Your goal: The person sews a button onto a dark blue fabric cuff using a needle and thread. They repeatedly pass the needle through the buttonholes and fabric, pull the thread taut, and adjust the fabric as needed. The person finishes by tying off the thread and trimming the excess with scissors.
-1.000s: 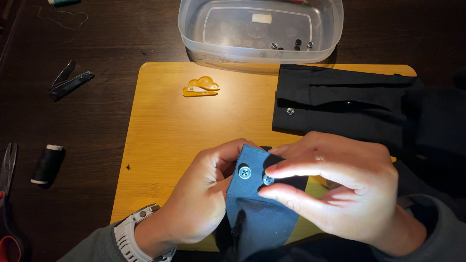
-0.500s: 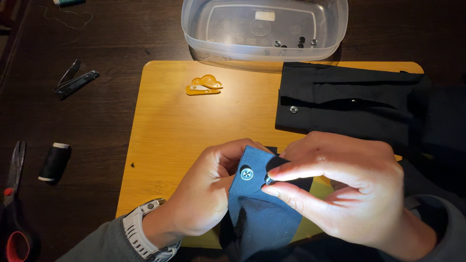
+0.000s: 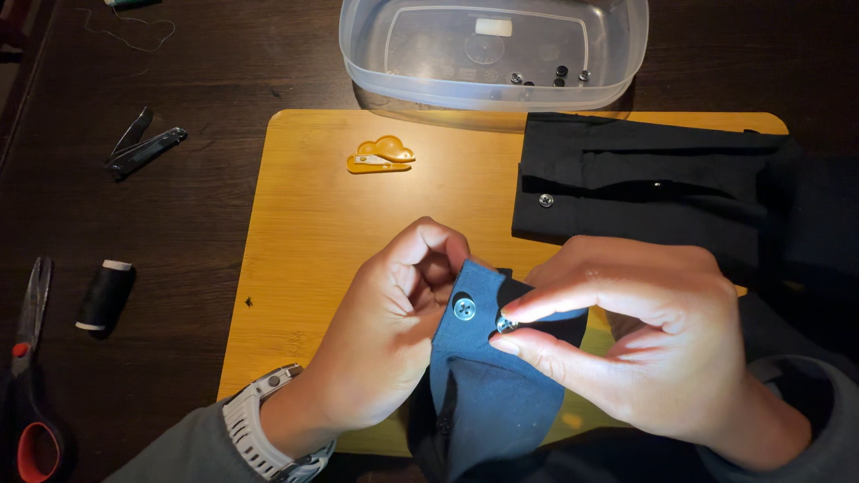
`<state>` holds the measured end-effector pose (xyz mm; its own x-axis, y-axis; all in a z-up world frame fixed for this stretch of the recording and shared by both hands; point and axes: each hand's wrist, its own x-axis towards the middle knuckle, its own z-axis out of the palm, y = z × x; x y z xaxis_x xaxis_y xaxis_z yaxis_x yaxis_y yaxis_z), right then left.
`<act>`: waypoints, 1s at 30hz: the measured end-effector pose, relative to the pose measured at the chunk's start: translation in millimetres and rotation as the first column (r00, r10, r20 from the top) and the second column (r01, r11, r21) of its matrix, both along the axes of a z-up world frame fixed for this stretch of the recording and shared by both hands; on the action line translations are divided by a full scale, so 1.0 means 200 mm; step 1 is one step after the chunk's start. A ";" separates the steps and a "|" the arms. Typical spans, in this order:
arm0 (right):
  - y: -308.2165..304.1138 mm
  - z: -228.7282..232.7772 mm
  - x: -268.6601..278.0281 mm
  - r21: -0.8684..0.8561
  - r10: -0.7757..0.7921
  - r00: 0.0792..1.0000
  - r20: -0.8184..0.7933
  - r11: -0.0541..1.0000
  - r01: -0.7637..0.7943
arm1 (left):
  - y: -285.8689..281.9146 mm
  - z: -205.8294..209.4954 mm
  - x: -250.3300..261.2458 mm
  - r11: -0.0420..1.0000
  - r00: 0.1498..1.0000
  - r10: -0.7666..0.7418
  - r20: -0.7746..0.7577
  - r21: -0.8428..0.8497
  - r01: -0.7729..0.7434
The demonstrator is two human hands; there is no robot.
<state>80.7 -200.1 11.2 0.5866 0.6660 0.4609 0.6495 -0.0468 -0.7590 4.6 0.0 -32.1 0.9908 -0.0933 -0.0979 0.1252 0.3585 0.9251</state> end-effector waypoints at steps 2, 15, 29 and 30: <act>0.00 -0.01 0.00 -0.017 -0.021 1.000 0.005 1.000 0.021 | 0.00 -0.01 0.01 0.996 0.999 0.041 -0.010 0.077 -0.040; 0.00 -0.01 0.02 -0.013 -0.045 0.998 0.054 0.999 0.046 | 0.05 0.00 -0.02 0.995 0.996 0.084 0.015 0.042 -0.085; -0.02 -0.03 0.04 -0.049 -0.088 0.990 0.112 0.994 0.094 | -0.04 0.29 -0.06 0.475 0.703 -0.060 0.708 0.640 -0.604; -0.02 -0.02 0.04 -0.055 -0.092 0.989 0.113 0.994 0.098 | -0.06 0.30 -0.05 0.457 0.676 -0.096 0.731 0.636 -0.622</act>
<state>89.5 -204.0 6.2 0.5963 0.6381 0.4871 0.7195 -0.1558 -0.6768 -6.0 -11.9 27.6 0.7663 -0.0515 0.6404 -0.5040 -0.6663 0.5496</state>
